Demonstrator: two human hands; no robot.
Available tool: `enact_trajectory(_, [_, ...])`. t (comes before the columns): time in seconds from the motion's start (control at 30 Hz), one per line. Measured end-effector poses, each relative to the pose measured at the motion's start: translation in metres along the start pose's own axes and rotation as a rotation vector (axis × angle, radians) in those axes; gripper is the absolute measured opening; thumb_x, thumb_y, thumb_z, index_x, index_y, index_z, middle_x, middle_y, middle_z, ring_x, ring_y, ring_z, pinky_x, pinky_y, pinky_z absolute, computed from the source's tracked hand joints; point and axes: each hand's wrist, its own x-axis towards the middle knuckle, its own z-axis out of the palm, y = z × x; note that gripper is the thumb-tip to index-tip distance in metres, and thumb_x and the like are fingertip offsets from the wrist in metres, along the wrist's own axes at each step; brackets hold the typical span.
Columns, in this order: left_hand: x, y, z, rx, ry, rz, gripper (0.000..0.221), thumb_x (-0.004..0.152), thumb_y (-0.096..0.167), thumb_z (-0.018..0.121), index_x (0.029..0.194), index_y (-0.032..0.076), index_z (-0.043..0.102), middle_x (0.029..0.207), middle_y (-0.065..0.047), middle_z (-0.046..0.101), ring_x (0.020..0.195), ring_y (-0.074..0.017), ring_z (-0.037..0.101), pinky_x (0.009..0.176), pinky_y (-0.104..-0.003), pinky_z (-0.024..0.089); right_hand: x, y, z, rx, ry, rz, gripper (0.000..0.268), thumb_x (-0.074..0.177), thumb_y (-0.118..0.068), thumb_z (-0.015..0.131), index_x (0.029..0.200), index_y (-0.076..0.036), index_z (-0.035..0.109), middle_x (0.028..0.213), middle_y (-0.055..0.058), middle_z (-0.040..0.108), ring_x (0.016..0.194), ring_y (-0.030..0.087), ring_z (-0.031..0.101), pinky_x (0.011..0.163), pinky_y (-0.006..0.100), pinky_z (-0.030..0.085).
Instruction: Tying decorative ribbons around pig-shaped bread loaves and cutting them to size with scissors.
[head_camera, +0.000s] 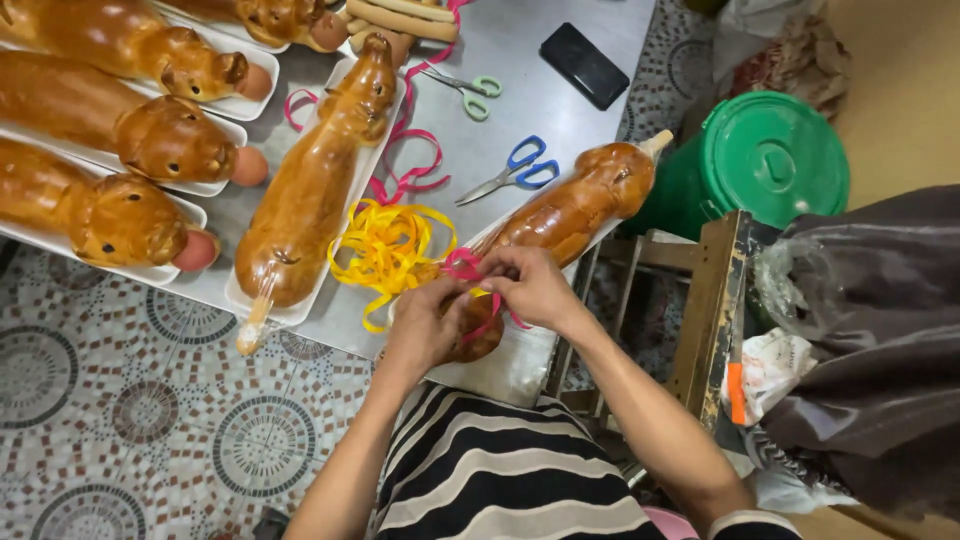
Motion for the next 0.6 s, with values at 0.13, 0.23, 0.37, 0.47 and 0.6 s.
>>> enact_trajectory(0.13, [-0.012, -0.001, 0.010, 0.033, 0.074, -0.022, 0.016, 0.093, 0.028, 0.069, 0.101, 0.019, 0.079, 0.096, -0.012, 0.077, 0.099, -0.0390, 0.072, 0.089, -0.047, 0.057, -0.010, 0.014, -0.006, -0.027, 0.006, 0.000, 0.016, 0.079, -0.010, 0.081, 0.095, -0.014, 0.080, 0.077, 0.001, 0.077, 0.070, 0.013, 0.069, 0.070, 0.030, 0.056])
enact_trajectory(0.23, [-0.011, -0.006, 0.021, 0.138, 0.124, -0.106, 0.019, 0.094, 0.031, 0.067, 0.100, 0.017, 0.079, 0.094, -0.013, 0.073, 0.096, -0.0407, 0.070, 0.087, -0.050, 0.057, -0.005, 0.059, -0.001, -0.483, 0.108, -0.148, 0.017, 0.084, -0.031, 0.079, 0.097, -0.020, 0.077, 0.082, 0.004, 0.074, 0.082, 0.028, 0.073, 0.074, 0.039, 0.057])
enact_trajectory(0.37, [-0.006, -0.002, 0.032, 0.277, 0.159, -0.204, 0.022, 0.094, 0.032, 0.066, 0.096, 0.014, 0.078, 0.091, -0.011, 0.070, 0.092, -0.0399, 0.071, 0.085, -0.051, 0.057, -0.008, 0.080, 0.023, -0.788, 0.252, -0.273, 0.024, 0.089, -0.045, 0.069, 0.086, -0.022, 0.071, 0.080, -0.002, 0.060, 0.080, 0.024, 0.066, 0.073, 0.040, 0.049])
enact_trajectory(0.47, [-0.002, 0.000, 0.037, 0.311, 0.173, -0.211, 0.023, 0.093, 0.031, 0.065, 0.092, 0.011, 0.076, 0.089, -0.012, 0.069, 0.089, -0.0409, 0.071, 0.080, -0.054, 0.058, -0.006, 0.073, 0.035, -0.848, 0.339, -0.325, 0.024, 0.085, -0.043, 0.071, 0.084, -0.019, 0.067, 0.080, 0.000, 0.057, 0.079, 0.026, 0.064, 0.073, 0.043, 0.045])
enact_trajectory(0.6, [0.007, 0.004, 0.040, 0.340, 0.169, -0.226, 0.024, 0.092, 0.031, 0.065, 0.087, 0.008, 0.073, 0.085, -0.009, 0.067, 0.085, -0.0376, 0.072, 0.074, -0.052, 0.059, 0.003, 0.077, 0.039, -0.848, 0.308, -0.265, 0.019, 0.080, -0.034, 0.073, 0.077, -0.019, 0.062, 0.075, -0.001, 0.055, 0.077, 0.025, 0.064, 0.077, 0.043, 0.039])
